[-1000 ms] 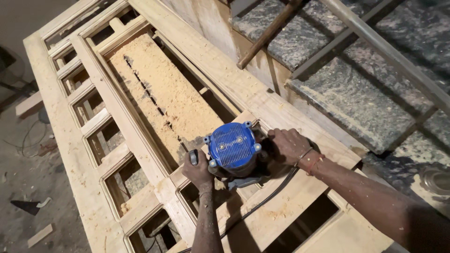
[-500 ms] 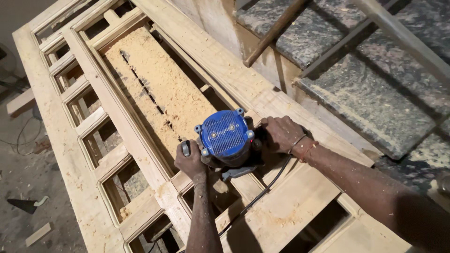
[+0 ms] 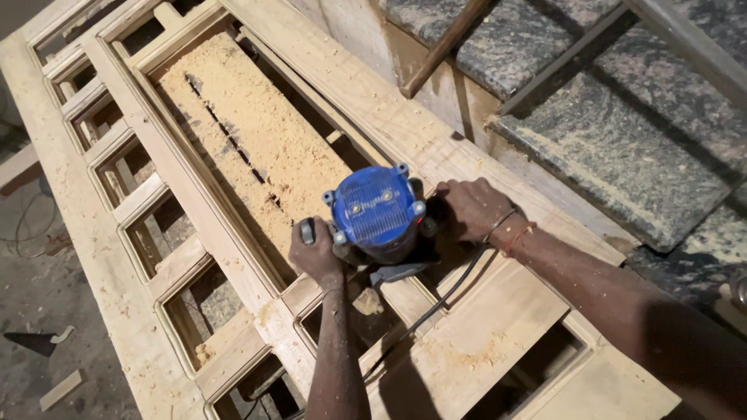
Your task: The person guides a blue electric router along a recessed groove in a large wooden door panel, cutting a channel and producing sawdust. They reposition the router repeatedly along the groove and around the panel's frame sections, steadying the tool with both hands.
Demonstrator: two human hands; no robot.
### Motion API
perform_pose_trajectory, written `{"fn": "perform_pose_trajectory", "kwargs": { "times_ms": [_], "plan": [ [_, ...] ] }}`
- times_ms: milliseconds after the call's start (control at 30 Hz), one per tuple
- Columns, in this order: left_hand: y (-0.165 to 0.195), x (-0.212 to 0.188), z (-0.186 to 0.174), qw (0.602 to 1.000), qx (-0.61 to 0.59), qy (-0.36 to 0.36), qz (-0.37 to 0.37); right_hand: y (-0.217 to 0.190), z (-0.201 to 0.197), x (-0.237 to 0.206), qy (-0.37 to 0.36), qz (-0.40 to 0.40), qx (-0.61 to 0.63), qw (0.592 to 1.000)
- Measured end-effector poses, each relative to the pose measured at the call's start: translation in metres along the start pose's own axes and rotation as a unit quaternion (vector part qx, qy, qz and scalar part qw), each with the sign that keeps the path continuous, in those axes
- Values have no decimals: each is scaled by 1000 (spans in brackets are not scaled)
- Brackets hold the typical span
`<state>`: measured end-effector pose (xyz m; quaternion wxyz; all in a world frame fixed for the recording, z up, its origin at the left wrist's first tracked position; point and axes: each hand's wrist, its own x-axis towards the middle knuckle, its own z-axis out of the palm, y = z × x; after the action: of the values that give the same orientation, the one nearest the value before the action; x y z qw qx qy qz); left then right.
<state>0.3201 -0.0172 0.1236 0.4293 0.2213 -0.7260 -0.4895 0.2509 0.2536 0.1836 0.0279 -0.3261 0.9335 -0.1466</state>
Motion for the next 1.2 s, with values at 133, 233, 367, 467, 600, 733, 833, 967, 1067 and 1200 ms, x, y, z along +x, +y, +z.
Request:
{"fn": "perform_pose_trajectory", "kwargs": {
  "times_ms": [133, 233, 367, 467, 600, 733, 833, 967, 1067, 1200],
  "plan": [
    [5, 2, 25, 998, -15, -46, -27, 12, -11, -13, 34, 56, 41, 997],
    [14, 3, 50, 997, -54, -60, 5, 24, -21, -15, 28, 77, 19, 996],
    [20, 7, 66, 998, 1, -57, 22, 33, -26, -10, 2, 113, -21, 993],
    [21, 10, 64, 997, 5, -76, 17, 33, -24, -13, -1, 152, 36, 988],
    [21, 17, 65, 995, -8, -92, 39, 31, -22, -14, 1, 126, 11, 992],
    [18, 23, 69, 993, -8, -107, 56, 36, -15, -11, 5, 127, -10, 992],
    [15, 23, 79, 992, -2, -123, 20, 46, -10, -11, 1, 165, 9, 986],
    [17, 25, 104, 992, -9, -126, 8, 62, -12, -10, 13, 217, 27, 976],
    [24, 25, 125, 992, -21, -127, 14, 68, -22, -11, 68, 211, 59, 973],
    [33, 26, 139, 992, -5, -116, 52, 68, -37, -10, 37, 244, 43, 968]
  ]
}}
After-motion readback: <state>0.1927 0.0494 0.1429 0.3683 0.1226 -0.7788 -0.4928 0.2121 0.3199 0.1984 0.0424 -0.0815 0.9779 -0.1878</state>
